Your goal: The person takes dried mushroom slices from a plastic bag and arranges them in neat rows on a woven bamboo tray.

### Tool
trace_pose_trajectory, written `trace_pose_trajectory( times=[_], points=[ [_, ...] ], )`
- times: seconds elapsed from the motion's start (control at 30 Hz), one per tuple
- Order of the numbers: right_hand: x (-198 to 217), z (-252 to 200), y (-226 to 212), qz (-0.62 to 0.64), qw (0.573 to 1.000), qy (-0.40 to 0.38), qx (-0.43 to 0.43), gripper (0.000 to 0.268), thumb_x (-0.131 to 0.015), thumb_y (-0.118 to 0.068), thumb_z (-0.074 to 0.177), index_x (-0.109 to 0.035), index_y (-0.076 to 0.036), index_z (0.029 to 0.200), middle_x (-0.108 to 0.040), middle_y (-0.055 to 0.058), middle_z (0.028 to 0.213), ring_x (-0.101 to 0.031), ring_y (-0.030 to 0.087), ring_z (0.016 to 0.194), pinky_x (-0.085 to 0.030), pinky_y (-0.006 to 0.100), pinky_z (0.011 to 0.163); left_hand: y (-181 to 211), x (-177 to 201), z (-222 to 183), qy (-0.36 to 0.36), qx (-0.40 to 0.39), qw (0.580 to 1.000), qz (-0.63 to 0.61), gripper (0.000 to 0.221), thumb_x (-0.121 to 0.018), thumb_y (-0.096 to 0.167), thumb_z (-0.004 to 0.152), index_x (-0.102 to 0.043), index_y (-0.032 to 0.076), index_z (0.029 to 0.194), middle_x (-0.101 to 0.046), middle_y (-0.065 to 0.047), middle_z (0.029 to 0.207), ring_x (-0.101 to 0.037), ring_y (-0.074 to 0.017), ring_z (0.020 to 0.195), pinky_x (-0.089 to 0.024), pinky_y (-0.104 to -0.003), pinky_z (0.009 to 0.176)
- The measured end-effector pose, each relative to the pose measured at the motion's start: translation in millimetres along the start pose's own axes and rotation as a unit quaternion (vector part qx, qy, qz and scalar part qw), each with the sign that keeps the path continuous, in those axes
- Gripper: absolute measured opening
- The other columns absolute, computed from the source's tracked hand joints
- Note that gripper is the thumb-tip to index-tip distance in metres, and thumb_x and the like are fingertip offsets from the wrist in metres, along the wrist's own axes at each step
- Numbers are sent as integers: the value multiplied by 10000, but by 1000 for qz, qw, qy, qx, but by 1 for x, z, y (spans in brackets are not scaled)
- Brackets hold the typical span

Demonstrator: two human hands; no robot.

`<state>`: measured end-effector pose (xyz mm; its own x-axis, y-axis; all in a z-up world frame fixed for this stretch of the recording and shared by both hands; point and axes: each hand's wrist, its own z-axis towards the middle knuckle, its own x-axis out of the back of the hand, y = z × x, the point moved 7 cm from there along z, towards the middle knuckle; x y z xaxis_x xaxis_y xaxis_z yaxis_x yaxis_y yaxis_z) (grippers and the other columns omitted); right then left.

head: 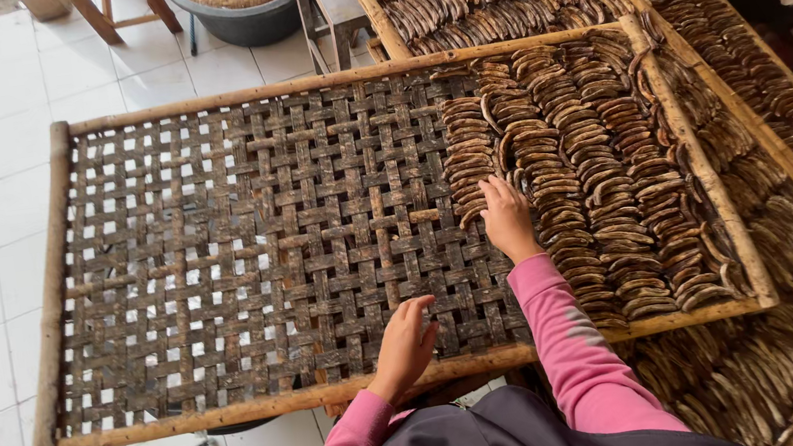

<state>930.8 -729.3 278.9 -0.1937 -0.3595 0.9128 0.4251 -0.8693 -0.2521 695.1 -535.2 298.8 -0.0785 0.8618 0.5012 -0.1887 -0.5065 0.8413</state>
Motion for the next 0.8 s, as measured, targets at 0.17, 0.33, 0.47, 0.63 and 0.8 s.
trace_pose_trajectory(
  times=[0.17,0.33,0.47,0.63,0.8],
  points=[
    [-15,-9,-2,-35,997,-47,-44,349,-796,-124,845,-720,-117,1186,-648,79,1313,-601,278,1230,-393,492,1136,-2,17,13,1,-17,1000,-10,412,-697,79,903,-572,46,1294,-648,-173,1230,-618,-388,1145,-509,-440,959],
    [-18,-4,-2,-40,998,-18,-46,336,-795,-123,853,-700,-97,1174,-669,73,1260,-627,271,1178,-411,537,1059,-6,32,35,-6,-29,999,-19,397,-696,90,918,-574,41,1292,-646,-170,1220,-624,-377,1134,-516,-430,954],
    [-18,-7,1,-57,992,-84,-81,280,-805,-174,858,-681,-132,1105,-660,81,1138,-615,297,1130,-447,478,1065,-7,34,44,-26,-29,998,-42,402,-694,94,919,-577,38,1299,-647,-171,1217,-633,-373,1127,-523,-423,947],
    [-17,-3,-6,-36,991,-105,-81,230,-767,-119,890,-643,-115,1084,-663,51,1177,-613,275,1180,-452,491,1013,-9,39,56,-56,-26,997,-46,401,-691,102,925,-581,43,1305,-652,-169,1221,-637,-367,1132,-524,-421,945],
    [-26,12,7,-29,994,-75,-75,553,-755,-88,881,-582,-110,1406,-641,121,1182,-606,310,1123,-429,518,1010,-15,35,63,-68,-22,996,-59,397,-693,110,927,-582,41,1302,-658,-167,1230,-642,-358,1149,-527,-419,952]
  ],
)
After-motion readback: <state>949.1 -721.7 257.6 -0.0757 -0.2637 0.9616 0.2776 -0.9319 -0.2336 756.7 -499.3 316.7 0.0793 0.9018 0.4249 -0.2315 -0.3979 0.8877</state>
